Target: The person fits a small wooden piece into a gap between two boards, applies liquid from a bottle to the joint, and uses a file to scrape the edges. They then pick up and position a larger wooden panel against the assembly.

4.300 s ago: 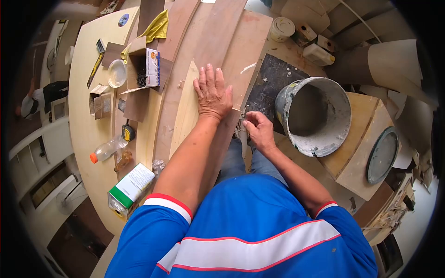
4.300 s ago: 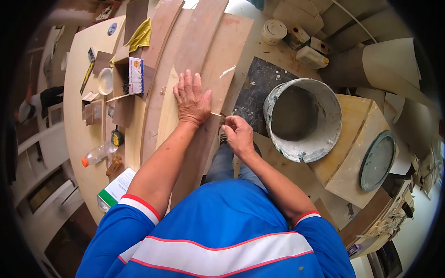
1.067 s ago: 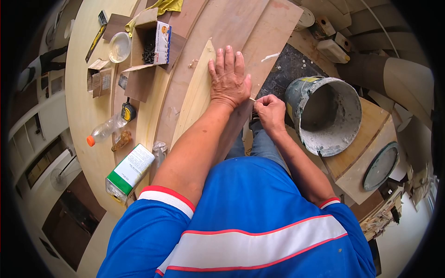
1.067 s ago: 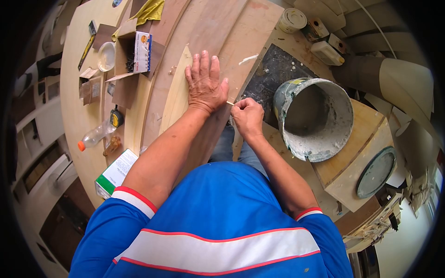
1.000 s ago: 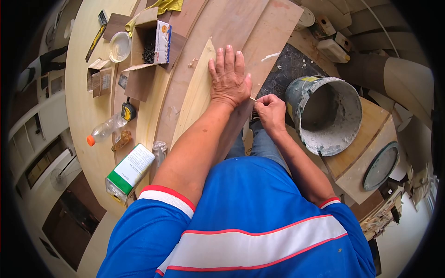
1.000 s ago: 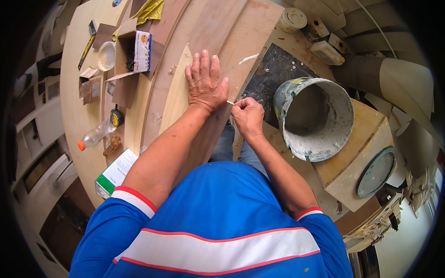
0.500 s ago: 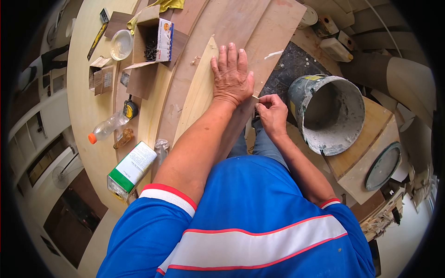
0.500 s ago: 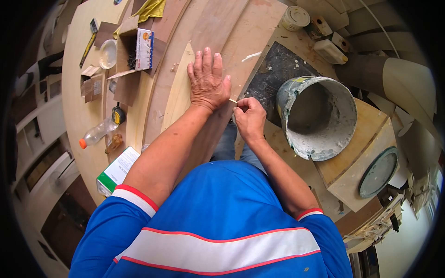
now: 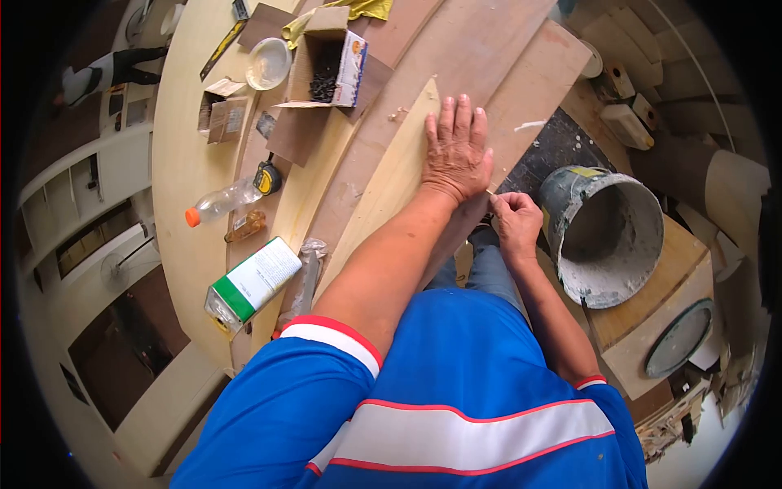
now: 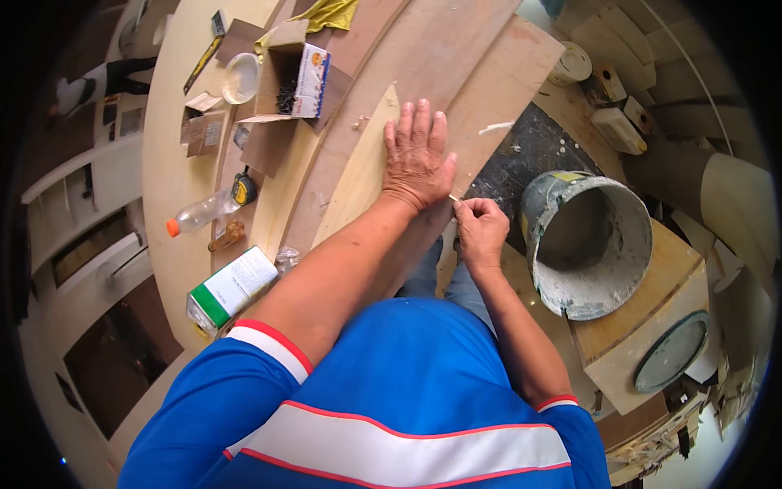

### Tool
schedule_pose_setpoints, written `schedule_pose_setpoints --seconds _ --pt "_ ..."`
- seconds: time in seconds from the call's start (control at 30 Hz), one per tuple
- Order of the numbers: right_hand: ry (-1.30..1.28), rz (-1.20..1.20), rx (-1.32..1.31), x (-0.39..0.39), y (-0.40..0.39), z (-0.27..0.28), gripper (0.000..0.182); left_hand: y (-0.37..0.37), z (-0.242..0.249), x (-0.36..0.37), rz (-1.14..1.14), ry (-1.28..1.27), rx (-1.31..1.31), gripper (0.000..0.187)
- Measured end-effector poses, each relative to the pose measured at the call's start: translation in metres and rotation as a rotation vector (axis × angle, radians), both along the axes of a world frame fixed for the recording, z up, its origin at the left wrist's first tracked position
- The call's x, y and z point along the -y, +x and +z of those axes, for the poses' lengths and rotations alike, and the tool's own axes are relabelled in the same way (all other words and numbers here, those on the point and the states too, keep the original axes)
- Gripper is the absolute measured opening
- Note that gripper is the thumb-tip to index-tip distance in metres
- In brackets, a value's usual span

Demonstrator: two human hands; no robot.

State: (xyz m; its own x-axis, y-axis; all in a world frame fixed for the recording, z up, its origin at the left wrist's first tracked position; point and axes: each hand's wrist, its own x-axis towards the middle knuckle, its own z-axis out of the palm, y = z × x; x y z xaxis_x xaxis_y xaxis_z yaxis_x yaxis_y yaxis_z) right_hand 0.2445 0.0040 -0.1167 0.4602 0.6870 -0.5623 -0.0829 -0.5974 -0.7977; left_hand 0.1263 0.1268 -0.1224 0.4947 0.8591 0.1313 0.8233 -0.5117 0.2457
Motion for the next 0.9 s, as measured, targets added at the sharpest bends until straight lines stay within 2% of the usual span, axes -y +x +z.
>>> schedule_pose_setpoints --seconds 0.2,0.4,0.63,0.9 --pt "0.010 0.046 0.170 -0.003 -0.003 0.004 0.021 0.001 0.001 0.001 0.011 -0.018 0.013 0.086" --pt "-0.075 0.063 0.131 -0.012 -0.002 0.016 0.024 0.000 0.002 0.001 0.021 -0.014 0.017 0.084" --pt "-0.013 0.062 0.098 -0.002 0.001 -0.005 0.016 0.000 0.004 0.001 0.022 -0.012 0.016 0.084" --pt "-0.029 0.072 0.095 -0.003 0.002 -0.006 0.015 0.000 0.004 0.000 0.022 -0.025 0.024 0.085"
